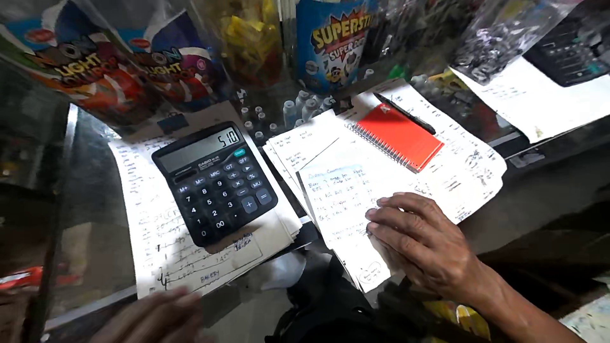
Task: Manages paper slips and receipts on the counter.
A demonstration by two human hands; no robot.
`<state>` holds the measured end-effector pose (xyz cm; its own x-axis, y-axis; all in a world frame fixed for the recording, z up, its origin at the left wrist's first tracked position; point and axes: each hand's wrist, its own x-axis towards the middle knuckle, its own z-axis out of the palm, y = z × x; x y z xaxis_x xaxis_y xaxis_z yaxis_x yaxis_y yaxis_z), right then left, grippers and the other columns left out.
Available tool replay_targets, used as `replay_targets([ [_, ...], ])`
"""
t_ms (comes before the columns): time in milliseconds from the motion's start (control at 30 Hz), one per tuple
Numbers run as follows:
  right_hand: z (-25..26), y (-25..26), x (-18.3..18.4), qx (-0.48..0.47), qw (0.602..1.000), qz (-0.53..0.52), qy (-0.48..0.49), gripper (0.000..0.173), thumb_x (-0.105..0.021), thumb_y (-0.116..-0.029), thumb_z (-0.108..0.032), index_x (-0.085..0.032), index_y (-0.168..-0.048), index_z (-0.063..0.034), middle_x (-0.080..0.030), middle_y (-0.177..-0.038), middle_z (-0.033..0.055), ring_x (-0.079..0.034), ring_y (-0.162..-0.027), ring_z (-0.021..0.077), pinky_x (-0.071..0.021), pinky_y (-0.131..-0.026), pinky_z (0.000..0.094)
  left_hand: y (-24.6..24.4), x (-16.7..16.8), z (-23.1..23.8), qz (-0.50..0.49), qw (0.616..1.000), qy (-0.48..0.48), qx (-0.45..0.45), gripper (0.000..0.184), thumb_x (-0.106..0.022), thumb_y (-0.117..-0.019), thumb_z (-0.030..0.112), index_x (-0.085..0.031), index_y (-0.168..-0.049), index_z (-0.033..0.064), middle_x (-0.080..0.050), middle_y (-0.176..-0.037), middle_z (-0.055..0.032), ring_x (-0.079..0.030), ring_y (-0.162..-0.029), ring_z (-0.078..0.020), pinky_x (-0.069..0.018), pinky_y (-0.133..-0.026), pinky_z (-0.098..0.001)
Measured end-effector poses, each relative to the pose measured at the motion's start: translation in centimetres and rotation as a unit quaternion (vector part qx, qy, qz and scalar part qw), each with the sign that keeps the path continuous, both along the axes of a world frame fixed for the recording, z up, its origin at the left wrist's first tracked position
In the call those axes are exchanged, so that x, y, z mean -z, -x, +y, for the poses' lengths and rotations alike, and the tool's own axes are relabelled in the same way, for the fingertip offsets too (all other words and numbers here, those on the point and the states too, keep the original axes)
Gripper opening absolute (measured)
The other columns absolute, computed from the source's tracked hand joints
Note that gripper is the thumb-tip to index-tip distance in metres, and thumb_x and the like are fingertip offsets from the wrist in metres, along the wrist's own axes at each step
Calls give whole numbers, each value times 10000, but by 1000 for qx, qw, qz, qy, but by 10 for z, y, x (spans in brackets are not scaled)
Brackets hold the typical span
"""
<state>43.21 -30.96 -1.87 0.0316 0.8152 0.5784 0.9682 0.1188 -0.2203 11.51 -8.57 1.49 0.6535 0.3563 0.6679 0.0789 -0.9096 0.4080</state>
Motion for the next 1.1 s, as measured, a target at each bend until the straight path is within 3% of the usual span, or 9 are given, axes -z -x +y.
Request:
replay_targets([
  [67,-1,0,3,1,1000,-1,-5,225,-583,-1025,-151,-696,-1214,-107,-703,-1257,108,-591,-1279,304,-435,-1137,478,-30,9,-20,16,999,-5,41,216,-636,-1010,321,-668,-1136,149,-673,-1246,19,-565,-1286,-122,-447,-1102,-314],
  [167,0,0,3,3,1000,-1,-6,220,-578,-1028,-158,-702,-1204,-108,-706,-1252,107,-595,-1275,300,-435,-1135,474,-71,22,-35,58,994,-48,74,359,-620,-1016,380,-649,-1278,136,-655,-1348,-69,-566,-1317,-208,-449,-1101,-388],
  [300,0,0,-2,6,1000,2,-3,207,-601,-1033,-201,-717,-1177,-108,-713,-1232,97,-597,-1269,290,-443,-1126,462,-98,33,-37,92,987,-86,98,410,-612,-1016,376,-669,-1280,68,-649,-1364,-147,-571,-1330,-280,-445,-1123,-442],
  [467,1,-3,-11,16,1000,27,-1,283,-573,-1053,-301,-724,-1171,-92,-706,-1237,106,-601,-1271,262,-480,-1097,430,-103,38,-36,103,985,-105,95,432,-600,-1016,403,-664,-1274,62,-661,-1342,-142,-570,-1330,-278,-423,-1138,-447],
  [667,20,-9,-37,161,985,-8,61,456,-509,-1062,-394,-692,-1215,-6,-678,-1280,183,-644,-1177,321,-542,-949,435,-105,41,-40,103,985,-110,86,439,-574,-1023,431,-669,-1279,87,-653,-1354,-132,-559,-1337,-270,-396,-1150,-452],
  [800,35,-8,-41,211,971,-29,109,530,-508,-1029,-482,-690,-1213,-19,-714,-1091,158,-664,-1030,357,-538,-820,487,-106,42,-41,101,985,-106,86,443,-574,-1021,441,-665,-1283,96,-647,-1367,-120,-548,-1349,-268,-389,-1157,-454],
  [900,40,-8,-41,214,970,-15,116,533,-554,-1001,-502,-692,-1238,-46,-709,-1088,142,-651,-1029,354,-528,-810,490,-108,40,-43,105,984,-112,89,451,-566,-1024,446,-663,-1289,94,-648,-1368,-119,-543,-1355,-280,-384,-1160,-464],
  [1000,40,-12,-40,216,970,51,102,542,-611,-974,-483,-660,-1308,-58,-702,-1097,123,-650,-1009,301,-540,-825,464,-111,38,-44,113,983,-109,97,452,-556,-1029,442,-654,-1308,100,-635,-1389,-113,-527,-1369,-287,-372,-1167,-466],
  [1100,39,-16,-38,216,961,145,89,533,-671,-942,-443,-621,-1353,-107,-693,-1101,36,-658,-984,147,-568,-834,343,-112,39,-42,113,982,-108,102,465,-559,-1023,460,-649,-1312,107,-628,-1399,-110,-515,-1379,-288,-365,-1174,-459],
])
